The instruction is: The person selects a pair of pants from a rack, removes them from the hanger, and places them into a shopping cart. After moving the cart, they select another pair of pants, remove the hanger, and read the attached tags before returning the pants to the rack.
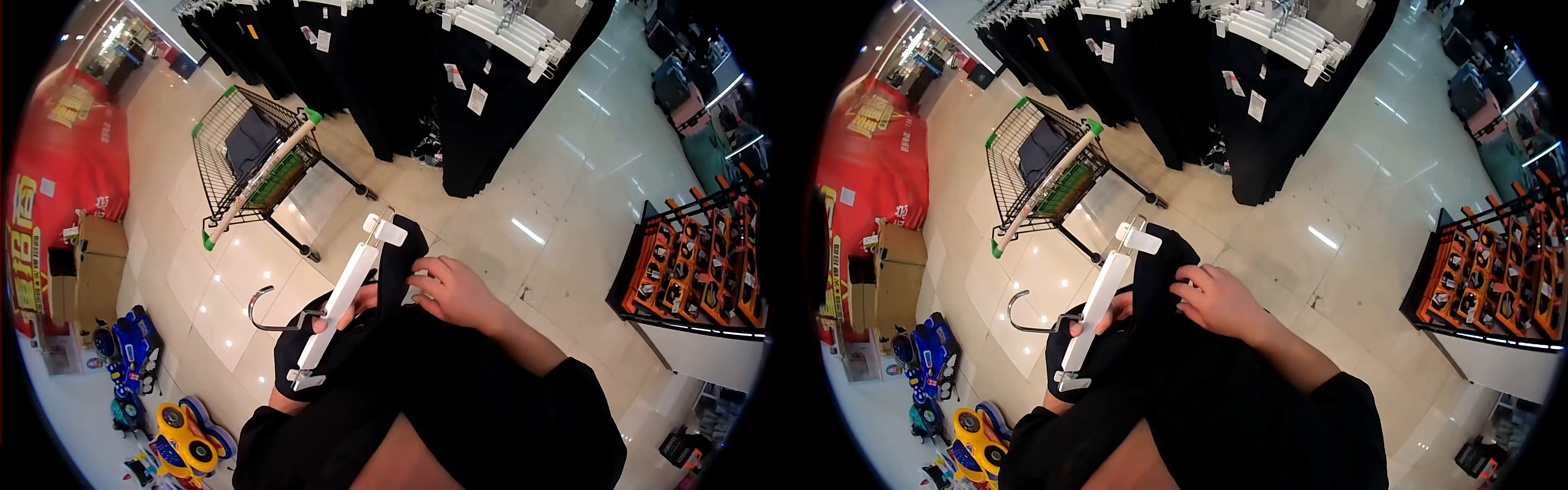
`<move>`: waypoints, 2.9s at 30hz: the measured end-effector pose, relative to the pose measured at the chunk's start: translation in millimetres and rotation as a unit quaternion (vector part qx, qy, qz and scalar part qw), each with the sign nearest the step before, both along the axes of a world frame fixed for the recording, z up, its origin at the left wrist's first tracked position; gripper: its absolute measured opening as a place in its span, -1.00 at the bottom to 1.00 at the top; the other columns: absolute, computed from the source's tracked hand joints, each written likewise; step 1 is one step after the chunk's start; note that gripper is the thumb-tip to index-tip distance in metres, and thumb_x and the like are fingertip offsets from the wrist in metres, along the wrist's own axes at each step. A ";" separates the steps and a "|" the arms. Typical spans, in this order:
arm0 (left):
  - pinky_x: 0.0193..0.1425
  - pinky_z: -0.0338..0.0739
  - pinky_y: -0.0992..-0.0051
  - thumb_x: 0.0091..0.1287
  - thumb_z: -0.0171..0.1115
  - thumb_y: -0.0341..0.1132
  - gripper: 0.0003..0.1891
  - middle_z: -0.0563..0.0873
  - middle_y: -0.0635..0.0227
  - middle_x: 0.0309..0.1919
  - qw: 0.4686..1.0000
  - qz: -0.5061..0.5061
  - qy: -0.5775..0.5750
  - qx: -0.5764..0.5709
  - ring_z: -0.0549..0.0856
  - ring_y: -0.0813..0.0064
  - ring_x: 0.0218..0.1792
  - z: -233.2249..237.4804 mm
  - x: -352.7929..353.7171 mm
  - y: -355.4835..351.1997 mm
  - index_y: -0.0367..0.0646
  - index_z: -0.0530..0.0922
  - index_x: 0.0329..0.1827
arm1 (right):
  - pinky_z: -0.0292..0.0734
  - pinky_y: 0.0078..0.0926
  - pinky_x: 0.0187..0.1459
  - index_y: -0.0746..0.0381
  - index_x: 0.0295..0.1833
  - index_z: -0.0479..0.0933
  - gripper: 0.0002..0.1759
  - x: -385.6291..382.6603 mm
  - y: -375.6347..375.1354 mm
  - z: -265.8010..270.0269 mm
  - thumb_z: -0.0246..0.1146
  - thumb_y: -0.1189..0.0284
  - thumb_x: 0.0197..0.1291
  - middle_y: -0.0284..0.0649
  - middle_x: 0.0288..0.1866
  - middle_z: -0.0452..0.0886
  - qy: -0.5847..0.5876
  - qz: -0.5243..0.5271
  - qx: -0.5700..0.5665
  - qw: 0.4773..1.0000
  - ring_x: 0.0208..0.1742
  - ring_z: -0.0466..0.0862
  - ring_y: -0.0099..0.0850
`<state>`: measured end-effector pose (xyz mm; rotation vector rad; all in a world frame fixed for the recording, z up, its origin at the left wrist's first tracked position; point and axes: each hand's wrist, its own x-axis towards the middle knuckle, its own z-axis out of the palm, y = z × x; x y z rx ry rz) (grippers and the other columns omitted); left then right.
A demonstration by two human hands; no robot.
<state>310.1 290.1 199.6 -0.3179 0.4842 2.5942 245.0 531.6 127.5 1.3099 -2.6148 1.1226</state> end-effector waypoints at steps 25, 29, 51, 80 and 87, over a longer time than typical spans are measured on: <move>0.60 0.08 0.29 0.09 0.23 -0.32 -0.72 0.39 -0.33 0.30 0.995 0.092 -0.019 -0.028 0.33 0.01 0.40 -23.5 30.3 -28.3 -0.41 0.42 -0.35 | 0.56 -0.32 -0.11 0.03 -0.12 0.64 -0.86 -4.9 -21.9 -2.4 0.26 0.38 0.19 -0.33 -0.30 0.58 -0.011 0.109 0.087 0.990 -0.20 0.66 -0.29; 0.57 0.12 0.32 0.05 0.26 -0.15 -0.66 0.44 -0.33 0.26 0.995 0.096 -0.009 -0.023 0.39 0.00 0.37 -6.3 19.5 -21.5 -0.31 0.45 -0.46 | 0.56 -0.31 -0.13 0.07 -0.08 0.65 -0.84 -12.8 -24.4 11.6 0.29 0.39 0.23 -0.32 -0.27 0.64 -0.081 0.124 0.012 0.989 -0.20 0.66 -0.24; 0.35 0.44 0.27 0.35 0.07 -0.04 -0.62 0.67 -0.11 -0.14 0.993 0.076 -0.017 0.087 0.62 0.08 0.12 -20.1 -0.5 -27.0 -0.25 0.41 -0.37 | 0.50 -0.65 -0.20 0.34 0.16 0.57 -0.67 -31.5 -17.6 73.9 0.03 0.56 0.38 -0.35 -0.29 0.61 -0.536 0.081 -0.138 0.829 -0.32 0.66 -0.58; 0.12 0.39 0.55 0.47 0.14 -0.15 -0.73 0.47 0.35 -0.30 0.960 0.263 0.031 -0.088 0.46 0.45 -0.16 -32.8 -37.7 -21.3 -0.17 0.42 -0.27 | 0.58 -0.39 -0.01 0.21 0.13 0.54 -0.65 -17.2 -8.0 42.0 0.31 0.44 0.23 -0.16 0.25 0.49 -0.189 -0.021 -0.080 0.978 0.11 0.62 -0.24; -0.11 0.25 0.63 0.47 0.13 -0.02 -0.71 0.48 0.49 -0.30 0.897 0.247 0.055 -0.362 0.39 0.64 -0.25 -19.6 -40.8 -1.2 -0.04 0.46 -0.26 | 0.53 -0.37 0.13 0.26 0.32 0.41 -0.45 0.9 -32.5 53.5 0.34 0.52 0.21 -0.12 0.25 0.47 -0.341 0.060 -0.089 0.934 0.11 0.61 -0.31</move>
